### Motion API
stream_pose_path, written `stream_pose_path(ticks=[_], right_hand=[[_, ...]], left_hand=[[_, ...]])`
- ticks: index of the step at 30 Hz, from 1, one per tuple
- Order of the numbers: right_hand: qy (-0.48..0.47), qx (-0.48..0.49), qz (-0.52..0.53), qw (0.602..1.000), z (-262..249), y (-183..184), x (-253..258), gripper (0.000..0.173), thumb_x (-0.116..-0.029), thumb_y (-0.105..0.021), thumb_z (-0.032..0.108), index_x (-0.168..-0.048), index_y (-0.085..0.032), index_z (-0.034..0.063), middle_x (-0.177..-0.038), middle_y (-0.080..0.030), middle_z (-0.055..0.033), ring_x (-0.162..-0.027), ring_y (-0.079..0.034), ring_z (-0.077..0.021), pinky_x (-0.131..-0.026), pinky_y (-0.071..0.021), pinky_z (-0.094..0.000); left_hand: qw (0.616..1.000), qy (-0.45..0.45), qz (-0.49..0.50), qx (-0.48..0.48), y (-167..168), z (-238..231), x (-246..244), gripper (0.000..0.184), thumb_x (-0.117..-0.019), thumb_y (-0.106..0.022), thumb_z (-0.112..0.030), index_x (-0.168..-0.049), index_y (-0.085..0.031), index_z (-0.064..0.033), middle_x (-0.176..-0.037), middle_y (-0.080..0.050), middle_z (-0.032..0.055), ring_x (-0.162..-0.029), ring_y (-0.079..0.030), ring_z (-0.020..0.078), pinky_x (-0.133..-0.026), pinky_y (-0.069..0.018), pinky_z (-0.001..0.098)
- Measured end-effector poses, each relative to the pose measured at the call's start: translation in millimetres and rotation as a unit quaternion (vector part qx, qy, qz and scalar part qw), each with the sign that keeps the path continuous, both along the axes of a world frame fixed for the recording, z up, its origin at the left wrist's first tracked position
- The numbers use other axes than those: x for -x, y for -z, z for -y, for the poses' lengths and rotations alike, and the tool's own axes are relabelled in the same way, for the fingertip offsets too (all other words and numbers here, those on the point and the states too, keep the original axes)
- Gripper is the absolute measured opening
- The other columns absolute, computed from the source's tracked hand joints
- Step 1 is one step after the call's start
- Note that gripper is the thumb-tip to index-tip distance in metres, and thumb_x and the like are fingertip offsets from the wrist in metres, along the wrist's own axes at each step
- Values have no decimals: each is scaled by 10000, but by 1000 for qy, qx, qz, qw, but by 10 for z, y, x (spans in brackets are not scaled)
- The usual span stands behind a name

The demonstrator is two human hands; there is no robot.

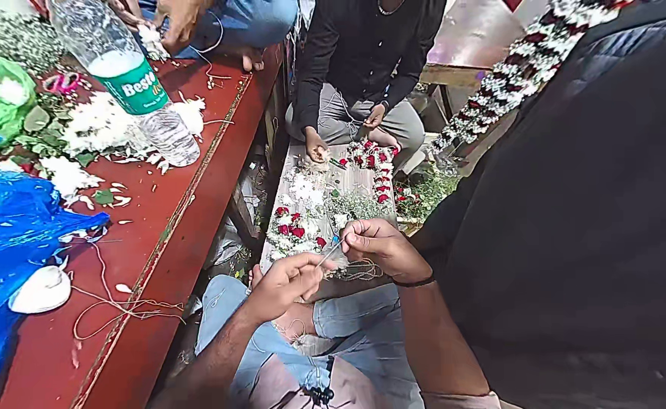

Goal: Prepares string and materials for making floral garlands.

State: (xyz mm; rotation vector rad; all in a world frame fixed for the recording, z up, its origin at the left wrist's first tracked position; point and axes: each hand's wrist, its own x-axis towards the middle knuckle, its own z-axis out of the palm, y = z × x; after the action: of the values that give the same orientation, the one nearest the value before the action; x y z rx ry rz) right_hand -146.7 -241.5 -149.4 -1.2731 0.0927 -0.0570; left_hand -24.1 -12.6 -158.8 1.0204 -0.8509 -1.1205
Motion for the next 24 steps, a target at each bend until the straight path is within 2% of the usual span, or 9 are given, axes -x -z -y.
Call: stream_pose_path(ticks=[2, 4, 9, 11, 15, 17, 20, 22, 24], right_hand=[[-6, -5, 30, 1000, -71, 39, -72, 205, -1011, -598, 175, -899, -708, 44, -775, -668, -16, -698, -603, -63, -676, -510, -242], [-9, -6, 54, 998, -131, 95, -145, 213, -1021, -592, 170, -922, -718, 29, -822, -703, -40, -770, -656, -101, -754, -554, -287], [11, 38, 76, 996, -137, 281, -186, 222, -1032, -598, 215, -996, -752, 59, -1042, -733, -49, -1014, -674, -142, -940, -545, -354], [7, 47, 77, 996, -133, 255, -193, 209, -1028, -603, 203, -1009, -757, 62, -1091, -731, -48, -1053, -669, -143, -962, -541, -354], [24, 48, 72, 996, -170, 77, -205, 192, -992, -653, 221, -1041, -763, 71, -1096, -738, -62, -1060, -676, -140, -944, -556, -341], [39, 27, 71, 996, -214, -44, -231, 192, -971, -682, 201, -1091, -757, 72, -1063, -743, -74, -1005, -689, -133, -919, -569, -336], [64, 13, 83, 994, -277, -159, -315, 178, -987, -663, 194, -1005, -725, 28, -850, -697, -79, -770, -660, -127, -749, -573, -317], [86, 0, 75, 993, -296, -153, -348, 183, -1000, -648, 194, -991, -722, 26, -791, -660, -56, -657, -586, -90, -649, -525, -274], [91, -28, 77, 993, -314, -119, -352, 178, -1007, -626, 180, -976, -718, 31, -763, -625, -31, -596, -509, -55, -576, -452, -232]], left_hand=[[998, -60, -1, 34, -378, 153, -70, 294, -1061, -455, -122, -1196, -688, -6, -624, -462, -94, -525, -395, -20, -506, -352, 159], [994, -100, 24, 47, -593, 257, -190, 294, -1055, -442, -91, -1151, -705, 0, -624, -472, -43, -508, -369, 2, -487, -329, 162], [990, -118, 61, 45, -816, 330, -337, 281, -1064, -443, -75, -1127, -697, 28, -610, -486, 6, -501, -392, 37, -484, -349, 177], [992, -113, 46, 42, -830, 330, -341, 271, -1066, -446, -71, -1128, -689, 31, -615, -487, 10, -503, -397, 40, -485, -354, 175], [996, -86, 34, 0, -840, 328, -335, 258, -1073, -460, -83, -1118, -692, 21, -671, -545, 43, -517, -414, 47, -483, -355, 172], [997, -76, 22, -25, -799, 332, -326, 254, -1067, -469, -84, -1097, -697, 22, -675, -559, 51, -526, -429, 51, -496, -366, 179], [997, -77, -7, -23, -755, 321, -336, 258, -1069, -467, -98, -1075, -693, 26, -675, -588, 62, -517, -456, 51, -492, -387, 176], [995, -96, -31, -17, -769, 301, -336, 258, -1063, -469, -100, -1064, -697, 22, -610, -498, 23, -484, -399, 44, -467, -346, 175], [993, -110, -46, -12, -788, 281, -338, 253, -1055, -479, -92, -1041, -703, 26, -598, -478, 13, -479, -383, 41, -463, -336, 173]])
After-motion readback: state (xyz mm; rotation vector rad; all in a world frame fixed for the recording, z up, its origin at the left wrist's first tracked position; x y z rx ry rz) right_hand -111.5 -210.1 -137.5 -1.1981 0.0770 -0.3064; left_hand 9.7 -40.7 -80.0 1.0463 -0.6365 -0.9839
